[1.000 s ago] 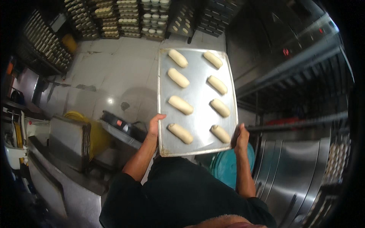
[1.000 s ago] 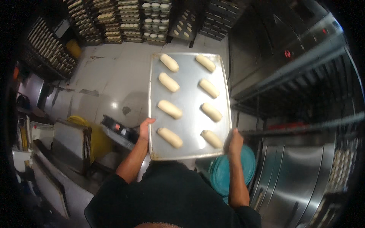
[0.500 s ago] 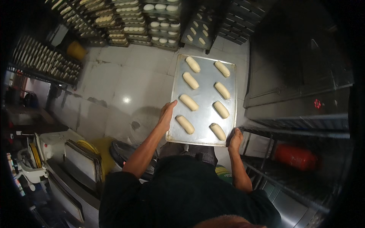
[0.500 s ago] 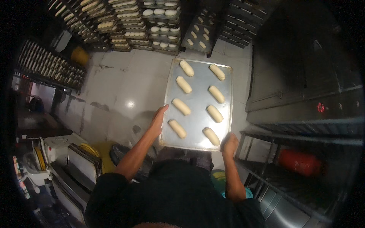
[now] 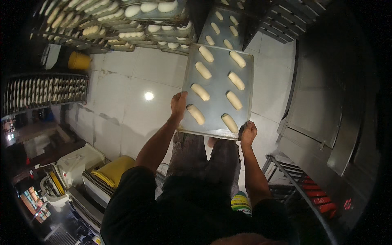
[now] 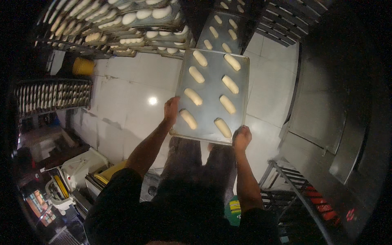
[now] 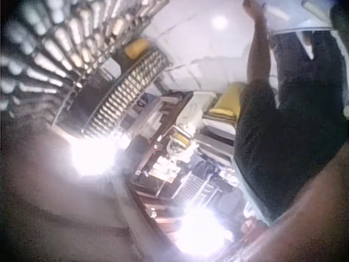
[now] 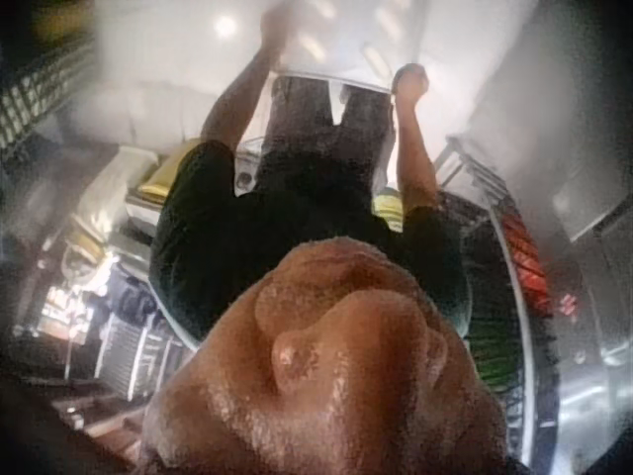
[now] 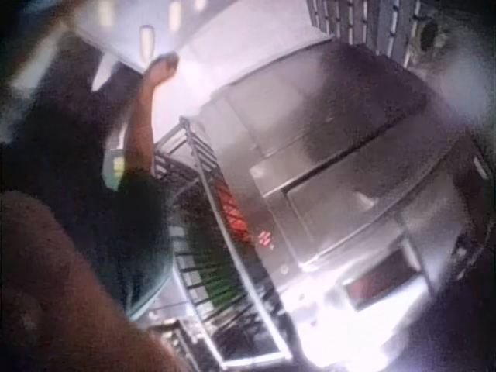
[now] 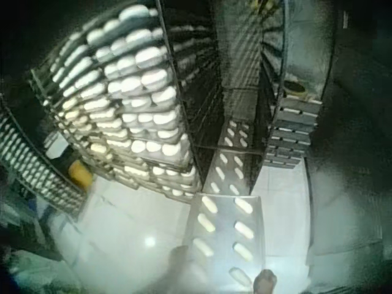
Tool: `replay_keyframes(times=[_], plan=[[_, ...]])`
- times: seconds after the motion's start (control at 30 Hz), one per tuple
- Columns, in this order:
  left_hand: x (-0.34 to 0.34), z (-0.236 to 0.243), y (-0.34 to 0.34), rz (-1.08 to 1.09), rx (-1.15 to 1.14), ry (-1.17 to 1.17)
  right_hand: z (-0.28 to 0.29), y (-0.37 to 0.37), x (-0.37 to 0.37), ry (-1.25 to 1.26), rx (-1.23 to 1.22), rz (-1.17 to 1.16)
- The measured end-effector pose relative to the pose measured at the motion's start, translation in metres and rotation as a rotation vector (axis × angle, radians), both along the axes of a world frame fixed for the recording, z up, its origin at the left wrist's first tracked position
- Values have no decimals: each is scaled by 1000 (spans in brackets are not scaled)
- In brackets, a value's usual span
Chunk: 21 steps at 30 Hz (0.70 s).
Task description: The person shapes pieces of dough into small loaves and arranges them on metal baking sheets before placing the sheets onto a cooling rack.
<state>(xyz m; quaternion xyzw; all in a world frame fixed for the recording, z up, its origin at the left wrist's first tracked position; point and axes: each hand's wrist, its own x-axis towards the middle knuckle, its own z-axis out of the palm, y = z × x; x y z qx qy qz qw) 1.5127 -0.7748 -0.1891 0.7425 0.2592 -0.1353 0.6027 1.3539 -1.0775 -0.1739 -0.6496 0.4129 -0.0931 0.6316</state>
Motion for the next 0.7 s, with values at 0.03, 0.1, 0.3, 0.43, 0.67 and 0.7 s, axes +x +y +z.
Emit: replay_keyframes(times=[0.03, 0.1, 0.3, 0.43, 0.67, 0.7], plan=[[23, -11, -8, -7, 28, 2, -10, -2, 22, 9, 16, -24], [58, -48, -2, -19, 55, 23, -41, -2, 49, -1, -57, 59], [171, -128, -6, -70, 50, -23, -140, -4, 146, 48, -163, -1], [226, -148, -16, -94, 14, 40, -148, -4, 191, 14, 66, -48], [252, -182, 8, -224, -335, 295, -230, -29, 240, 28, 135, -38], [232, -175, 13, -119, -376, 413, -237, -29, 246, 120, 48, -46]])
